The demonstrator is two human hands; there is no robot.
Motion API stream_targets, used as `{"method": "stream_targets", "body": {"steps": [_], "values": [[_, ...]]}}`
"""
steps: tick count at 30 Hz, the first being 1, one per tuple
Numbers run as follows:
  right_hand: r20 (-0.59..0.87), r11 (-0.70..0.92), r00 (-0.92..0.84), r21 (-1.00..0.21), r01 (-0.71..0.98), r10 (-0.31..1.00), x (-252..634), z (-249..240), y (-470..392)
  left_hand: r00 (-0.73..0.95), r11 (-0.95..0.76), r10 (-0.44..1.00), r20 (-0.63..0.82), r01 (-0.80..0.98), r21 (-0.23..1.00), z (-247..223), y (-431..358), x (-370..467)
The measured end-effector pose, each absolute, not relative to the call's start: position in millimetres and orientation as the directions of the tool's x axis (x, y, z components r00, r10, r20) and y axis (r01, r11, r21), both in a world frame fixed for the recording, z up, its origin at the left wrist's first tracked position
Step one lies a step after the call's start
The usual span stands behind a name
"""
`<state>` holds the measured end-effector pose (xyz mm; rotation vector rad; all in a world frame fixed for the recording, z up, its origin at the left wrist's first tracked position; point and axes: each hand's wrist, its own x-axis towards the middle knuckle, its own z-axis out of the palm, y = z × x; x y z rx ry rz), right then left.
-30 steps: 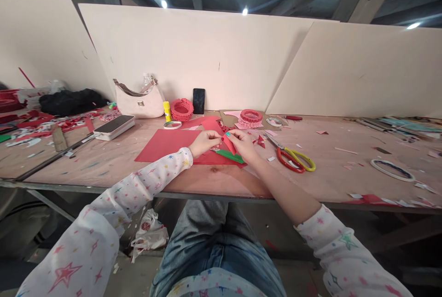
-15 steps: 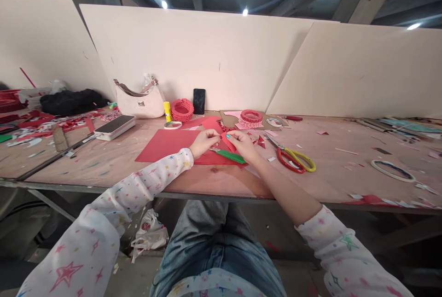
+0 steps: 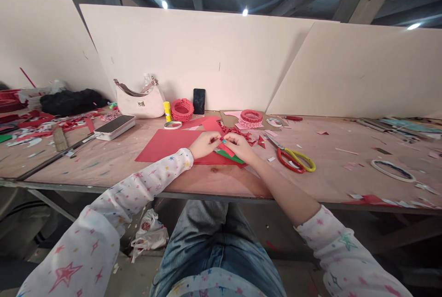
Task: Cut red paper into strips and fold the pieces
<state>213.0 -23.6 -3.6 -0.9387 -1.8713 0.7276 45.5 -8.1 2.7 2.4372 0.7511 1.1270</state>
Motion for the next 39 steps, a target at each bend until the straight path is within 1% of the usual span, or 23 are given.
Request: {"method": "stream_targets", "body": {"steps": [3,6,11,16,18,20,23,25,27,32,36,39], "values": [[0.444,0.534,-0.319,-0.789,0.304,0.837,215,-2,-23,0.493,-0.817,0.577,0.651,0.334,0.470,4,-6,43],[0.470,0.546,-0.285,-0.771,0.329,0.835,218,-1,-21,0.426,-0.809,0.587,0.689,0.356,0.468,7,-4,42],[0.490,0.543,-0.235,-0.755,0.368,0.839,222,-1,-18,0.369,-0.781,0.623,0.689,0.340,0.524,8,-1,40],[0.484,0.487,-0.119,-0.771,0.410,0.867,230,-3,-13,0.253,-0.716,0.694,0.674,0.338,0.610,8,11,30],[0.497,0.486,-0.092,-0.767,0.419,0.863,232,-4,-11,0.244,-0.709,0.700,0.672,0.350,0.612,9,14,26],[0.538,0.522,-0.093,-0.741,0.423,0.838,230,-5,-11,0.277,-0.724,0.683,0.675,0.374,0.579,9,11,27],[0.612,0.612,-0.165,-0.654,0.444,0.774,223,-5,-16,0.386,-0.777,0.622,0.681,0.409,0.478,9,1,33],[0.629,0.656,-0.241,-0.591,0.470,0.739,219,-5,-20,0.445,-0.804,0.585,0.678,0.425,0.416,9,-6,38],[0.625,0.672,-0.287,-0.556,0.489,0.726,215,-4,-24,0.489,-0.814,0.573,0.657,0.433,0.388,9,-11,42],[0.635,0.685,-0.295,-0.547,0.482,0.715,212,-3,-28,0.543,-0.825,0.556,0.630,0.454,0.336,9,-15,44],[0.629,0.678,-0.288,-0.557,0.480,0.722,211,-3,-29,0.574,-0.838,0.522,0.631,0.481,0.257,8,-16,44],[0.610,0.654,-0.272,-0.585,0.479,0.745,212,-3,-27,0.558,-0.833,0.502,0.661,0.519,0.194,9,-17,43]]}}
